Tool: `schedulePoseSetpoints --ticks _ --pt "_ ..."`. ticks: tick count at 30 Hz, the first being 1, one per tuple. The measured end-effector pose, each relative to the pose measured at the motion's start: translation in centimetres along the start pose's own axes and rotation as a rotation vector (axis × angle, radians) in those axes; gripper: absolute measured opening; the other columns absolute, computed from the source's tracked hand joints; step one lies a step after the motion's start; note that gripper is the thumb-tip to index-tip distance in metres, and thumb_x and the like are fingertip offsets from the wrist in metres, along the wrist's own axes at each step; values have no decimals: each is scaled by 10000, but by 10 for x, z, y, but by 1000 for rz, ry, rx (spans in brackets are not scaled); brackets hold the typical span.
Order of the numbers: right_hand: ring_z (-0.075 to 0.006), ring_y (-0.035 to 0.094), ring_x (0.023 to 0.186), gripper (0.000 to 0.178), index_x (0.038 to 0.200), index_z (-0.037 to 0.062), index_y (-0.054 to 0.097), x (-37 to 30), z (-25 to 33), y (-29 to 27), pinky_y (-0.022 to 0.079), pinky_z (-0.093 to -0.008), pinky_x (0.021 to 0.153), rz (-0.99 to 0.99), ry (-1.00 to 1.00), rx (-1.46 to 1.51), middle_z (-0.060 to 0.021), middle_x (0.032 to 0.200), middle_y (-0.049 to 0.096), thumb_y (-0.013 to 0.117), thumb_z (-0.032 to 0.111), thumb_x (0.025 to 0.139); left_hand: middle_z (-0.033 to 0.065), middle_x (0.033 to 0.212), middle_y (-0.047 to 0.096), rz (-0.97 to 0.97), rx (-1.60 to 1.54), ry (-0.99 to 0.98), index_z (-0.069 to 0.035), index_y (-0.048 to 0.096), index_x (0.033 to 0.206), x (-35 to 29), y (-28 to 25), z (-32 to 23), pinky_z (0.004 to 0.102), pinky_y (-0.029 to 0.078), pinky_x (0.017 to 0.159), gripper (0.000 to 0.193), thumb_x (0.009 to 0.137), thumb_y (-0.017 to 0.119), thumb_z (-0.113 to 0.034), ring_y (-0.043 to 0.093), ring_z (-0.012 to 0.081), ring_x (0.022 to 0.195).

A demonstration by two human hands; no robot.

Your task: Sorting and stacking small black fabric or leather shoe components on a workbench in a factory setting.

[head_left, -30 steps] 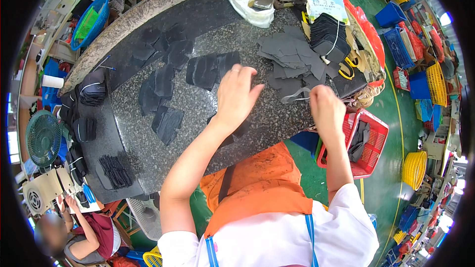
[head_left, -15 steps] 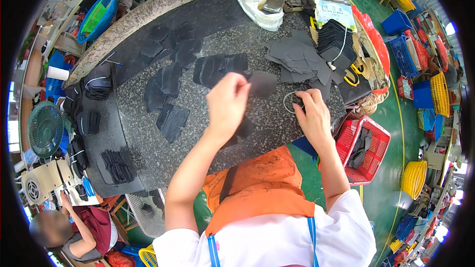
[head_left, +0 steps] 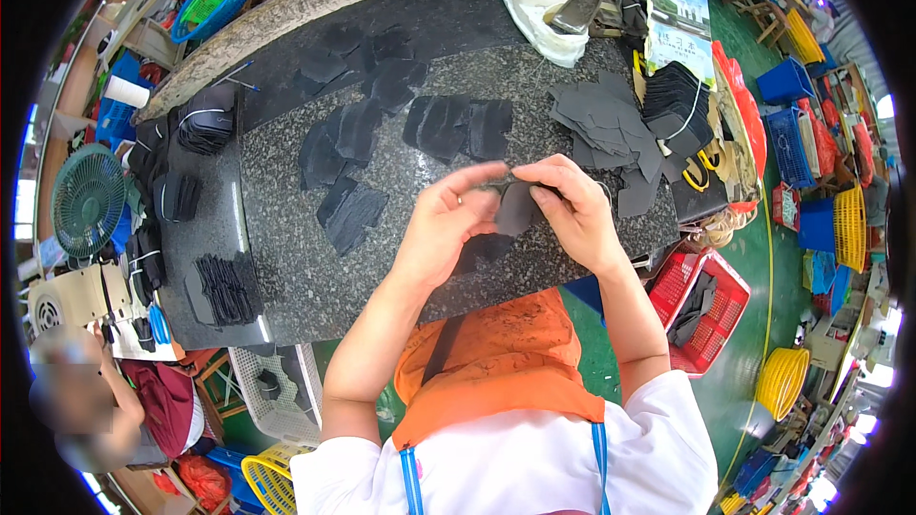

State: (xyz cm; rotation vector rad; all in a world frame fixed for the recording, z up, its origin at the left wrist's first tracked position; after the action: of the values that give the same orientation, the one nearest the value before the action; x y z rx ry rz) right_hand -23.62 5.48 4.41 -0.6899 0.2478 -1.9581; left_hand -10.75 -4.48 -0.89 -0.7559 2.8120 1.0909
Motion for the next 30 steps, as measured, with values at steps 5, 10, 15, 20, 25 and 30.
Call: schedulePoseSetpoints --ticks 5,10,15,20,25,30 --pt "-263 652 1061 238 902 75 649 1 7 0 463 -424 1001 -90 -115 55 -94 1060 647 581 -129 799 55 946 683 -222 436 235 16 718 1053 -3 -11 -16 241 512 751 161 909 706 -54 643 96 848" --pt "-143 587 747 189 903 77 572 -18 -31 -5 503 -354 885 -50 200 727 4 768 581 435 -43 854 12 920 665 -411 669 409 50 685 1012 -26 -30 -30 193 477 695 109 904 695 55 603 61 788" --pt "-107 529 648 275 801 -38 670 -25 -11 38 441 -328 607 405 361 319 -79 665 600 687 216 905 8 876 683 -422 640 247 36 705 966 -70 -26 -14 201 483 651 65 910 718 6 606 48 750" --pt "-362 612 585 324 757 -35 658 -18 -30 51 493 -422 604 528 428 -139 -218 635 596 664 257 898 23 608 673 -506 1332 157 -25 720 765 -75 -36 -2 254 442 570 173 890 745 -141 612 98 545" --pt "-336 645 570 336 705 -2 642 -22 -32 58 492 -419 574 480 365 -291 -165 589 614 632 246 931 51 572 648 -582 1360 183 -64 722 735 -71 -39 3 326 429 592 187 881 736 -181 573 174 482" --pt "-369 663 617 345 729 9 652 -22 -27 64 522 -447 614 475 319 -438 -166 613 638 644 299 915 43 619 609 -554 1581 328 -77 652 754 -73 -26 3 378 421 635 196 828 778 -208 552 259 563"
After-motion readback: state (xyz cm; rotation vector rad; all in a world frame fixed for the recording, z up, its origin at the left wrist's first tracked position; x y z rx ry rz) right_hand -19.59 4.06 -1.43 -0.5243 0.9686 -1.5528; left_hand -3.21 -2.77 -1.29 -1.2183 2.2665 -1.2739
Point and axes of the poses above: each hand's wrist, its own x-axis towards the middle knuckle, its own y-axis out of the palm, z = x × y, the point moved 6 cm from there along x, towards the middle knuckle
